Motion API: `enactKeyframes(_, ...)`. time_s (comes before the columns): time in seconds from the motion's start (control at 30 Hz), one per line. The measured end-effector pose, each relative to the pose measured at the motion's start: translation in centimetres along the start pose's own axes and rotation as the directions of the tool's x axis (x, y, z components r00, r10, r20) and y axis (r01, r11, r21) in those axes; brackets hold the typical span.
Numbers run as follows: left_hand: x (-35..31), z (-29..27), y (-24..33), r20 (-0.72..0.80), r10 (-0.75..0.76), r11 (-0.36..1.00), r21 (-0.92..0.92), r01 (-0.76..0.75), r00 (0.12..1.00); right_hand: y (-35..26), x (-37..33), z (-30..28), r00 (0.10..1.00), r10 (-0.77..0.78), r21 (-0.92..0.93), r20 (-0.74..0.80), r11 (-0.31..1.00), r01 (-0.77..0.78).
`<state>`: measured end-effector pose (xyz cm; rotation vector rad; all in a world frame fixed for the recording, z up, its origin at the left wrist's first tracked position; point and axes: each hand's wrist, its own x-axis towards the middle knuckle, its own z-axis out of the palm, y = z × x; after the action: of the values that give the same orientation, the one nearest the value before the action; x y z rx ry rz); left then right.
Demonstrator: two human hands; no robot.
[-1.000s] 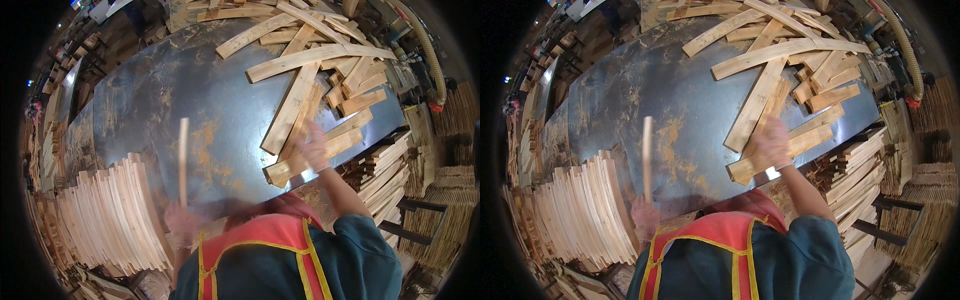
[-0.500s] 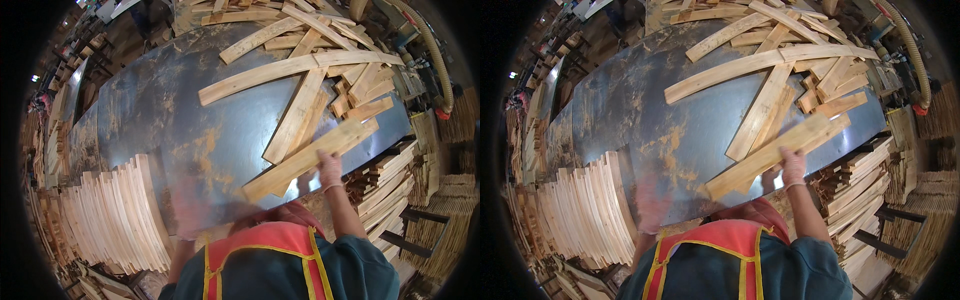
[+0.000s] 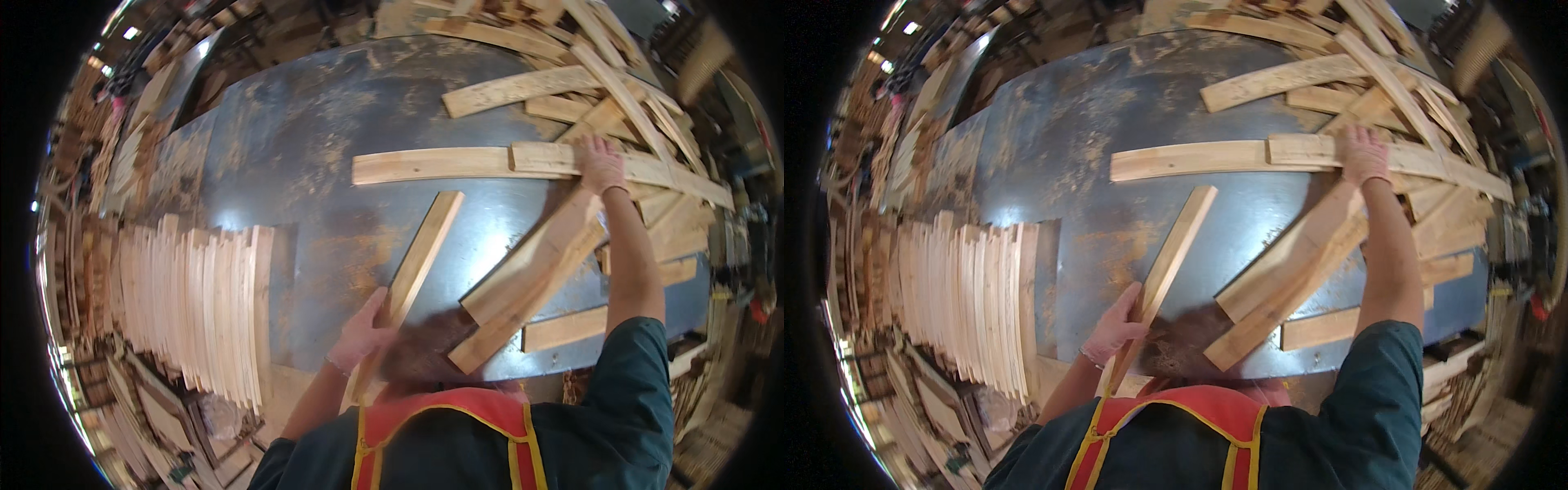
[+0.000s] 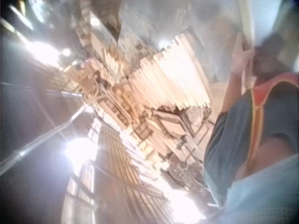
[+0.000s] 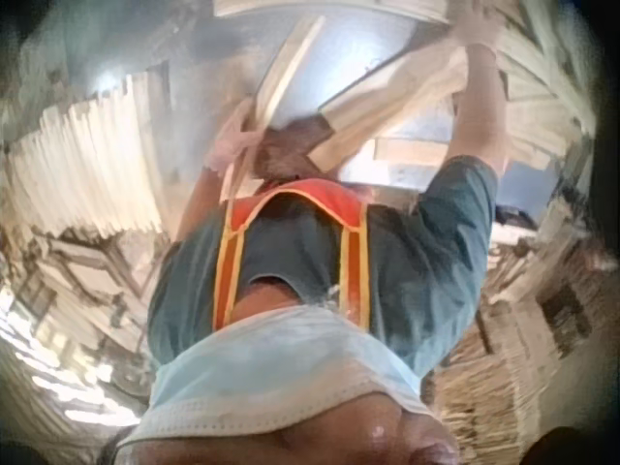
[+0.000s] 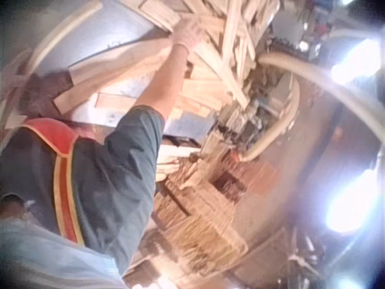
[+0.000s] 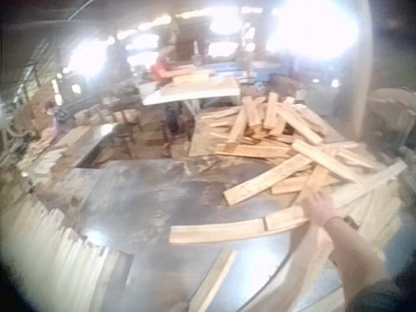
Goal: The person picks up wooden planks from a pile on a metal table and stacks them neatly. The camera is extremely unstable, causing significant motion blur that obscures the details of the task.
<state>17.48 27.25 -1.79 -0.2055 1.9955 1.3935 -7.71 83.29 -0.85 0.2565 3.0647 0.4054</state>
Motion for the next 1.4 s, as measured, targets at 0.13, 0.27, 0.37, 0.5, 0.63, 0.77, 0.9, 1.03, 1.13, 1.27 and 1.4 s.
enactKeyframes(0.13,-5.4,-1.7,-2.3,0.291,-0.007,0.63,-0.741,0.23,0.957,-5.2,1.9,-5.9,0.942,-0.158,-0.038,0.297,0.983,0.177)
enactKeyframes(0.27,-8.3,-1.8,-4.2,0.111,-0.056,0.75,-0.651,0.115,0.992,-15.8,0.6,-8.8,0.926,-0.352,0.182,0.139,0.928,0.325)
enactKeyframes(0.37,-10.0,-3.8,-6.6,-0.309,-0.354,0.871,0.234,0.431,0.883,-22.5,1.0,-8.3,0.903,-0.428,0.265,0.043,0.876,0.403)
enactKeyframes(0.5,-14.1,-9.0,-12.5,-0.638,0.124,0.557,0.679,0.479,0.76,-26.5,1.1,-7.1,0.859,-0.446,0.382,0.252,0.861,0.335)
enactKeyframes(0.63,-16.9,-15.8,-18.2,-0.749,0.352,0.407,0.662,0.629,0.561,-28.0,-3.2,-7.2,0.782,-0.532,0.186,0.324,0.847,0.498)
enactKeyframes(0.77,-17.3,-16.8,-18.2,-0.657,0.403,0.39,0.753,0.53,0.638,-31.1,-9.6,-10.7,0.784,-0.564,0.225,0.26,0.825,0.519)
enactKeyframes(0.9,-16.3,-13.7,-13.1,-0.612,0.444,0.576,0.754,0.315,0.654,-35.7,-16.1,-17.1,0.828,-0.559,0.574,-0.036,0.666,0.475)
enactKeyframes(1.03,-14.8,-10.4,-7.0,-0.498,0.36,0.812,0.583,-0.002,0.789,-41.8,-23.9,-21.1,0.948,-0.319,0.851,-0.015,0.494,0.18)
enactKeyframes(1.13,-11.1,-9.7,-3.7,-0.516,0.235,0.972,0.146,-0.186,0.824,-45.9,-29.2,-20.8,0.787,-0.616,0.94,-0.018,-0.278,-0.196)
enactKeyframes(1.27,-9.1,-10.5,-3.4,-0.382,0.142,0.939,-0.24,-0.246,0.913,-45.0,-31.3,-17.5,0.689,-0.717,0.986,0.107,-0.011,-0.164)
enactKeyframes(1.4,-12.0,-10.7,-7.5,-0.446,0.048,0.981,-0.149,-0.127,0.894,-34.5,-25.7,-12.6,0.765,-0.615,0.971,0.189,0.234,-0.052)
